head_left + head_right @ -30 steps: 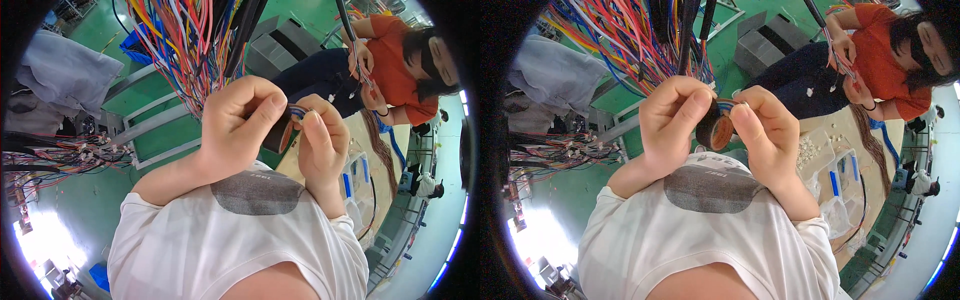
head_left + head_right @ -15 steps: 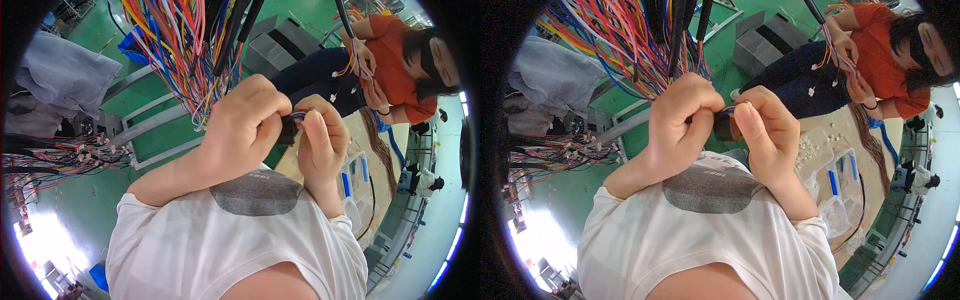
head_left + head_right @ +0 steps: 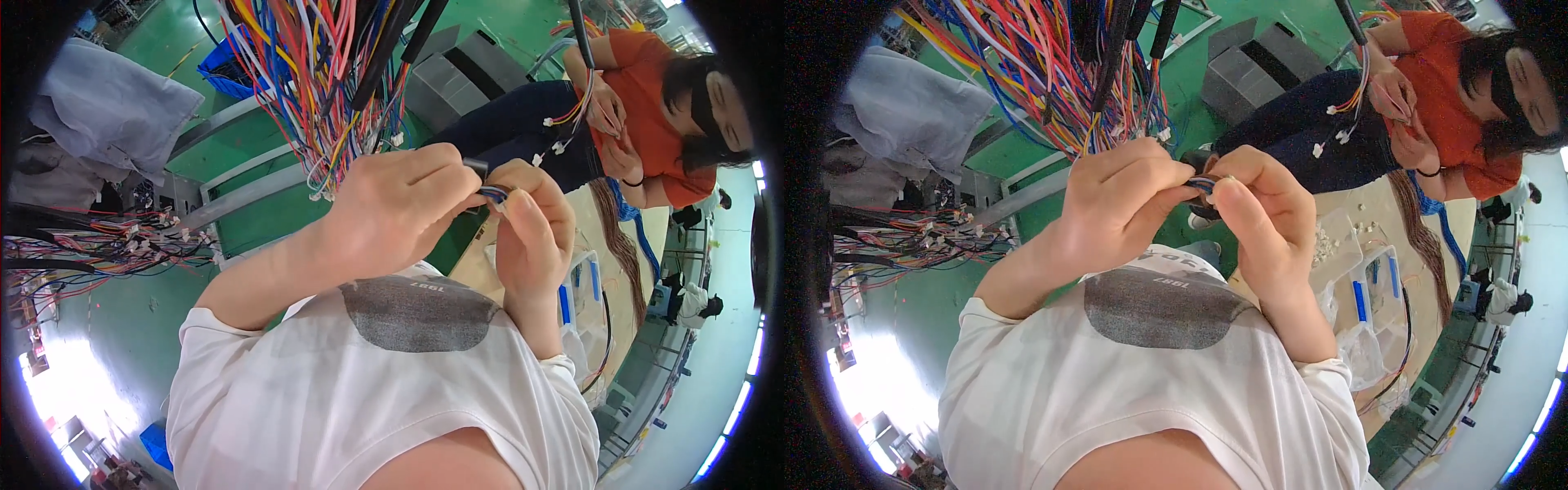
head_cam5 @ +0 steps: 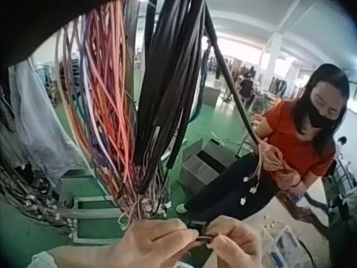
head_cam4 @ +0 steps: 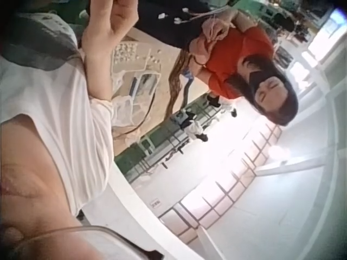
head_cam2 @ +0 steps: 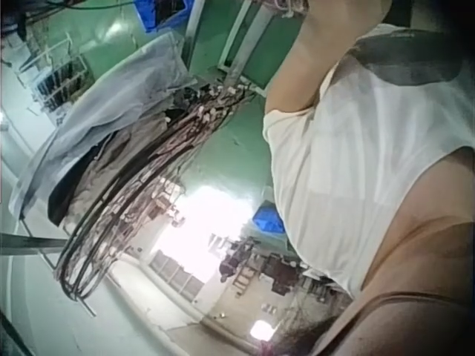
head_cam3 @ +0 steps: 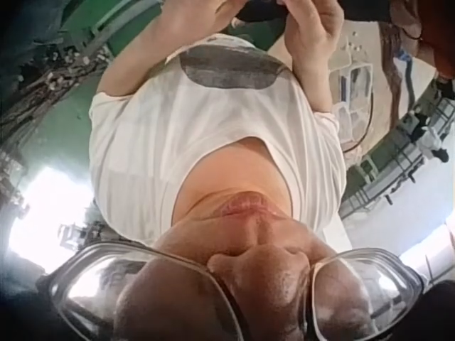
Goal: The recorder is assembling and wrapping multi-colored wire harnesses with black electrical tape in a factory setting.
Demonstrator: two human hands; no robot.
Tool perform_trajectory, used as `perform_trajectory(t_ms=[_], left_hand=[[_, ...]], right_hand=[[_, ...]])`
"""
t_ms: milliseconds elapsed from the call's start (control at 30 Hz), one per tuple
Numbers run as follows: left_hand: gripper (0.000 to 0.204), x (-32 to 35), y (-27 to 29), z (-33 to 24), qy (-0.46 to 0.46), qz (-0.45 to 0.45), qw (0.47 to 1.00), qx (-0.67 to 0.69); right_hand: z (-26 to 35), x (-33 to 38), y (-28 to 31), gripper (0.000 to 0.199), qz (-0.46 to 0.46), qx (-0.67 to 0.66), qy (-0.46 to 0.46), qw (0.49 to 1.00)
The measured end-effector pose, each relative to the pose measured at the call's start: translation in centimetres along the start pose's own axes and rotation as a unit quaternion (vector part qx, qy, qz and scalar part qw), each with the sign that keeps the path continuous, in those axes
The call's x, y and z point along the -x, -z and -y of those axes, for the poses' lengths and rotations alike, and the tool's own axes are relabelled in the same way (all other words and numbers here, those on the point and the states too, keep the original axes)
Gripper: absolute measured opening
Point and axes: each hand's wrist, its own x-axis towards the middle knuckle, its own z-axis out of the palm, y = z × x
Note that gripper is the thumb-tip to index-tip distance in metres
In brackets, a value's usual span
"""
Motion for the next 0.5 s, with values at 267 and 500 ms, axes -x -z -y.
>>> perform_trajectory(t_ms=[267, 500], left_hand=[[0.034, 0.5, -0.4, -1.1, 0.113, 0.003, 0.992, 0.056], [0.053, -0.8, 1.6, -1.0, 0.481, 0.170, 0.793, 0.333]], right_hand=[[0.3, 0.4, -0.3, 0.026, 0.004, 0.186, 0.019, 0.982], [0.2, -0.1, -0.2, 0.020, 0.001, 0.237, 0.049, 0.970]])
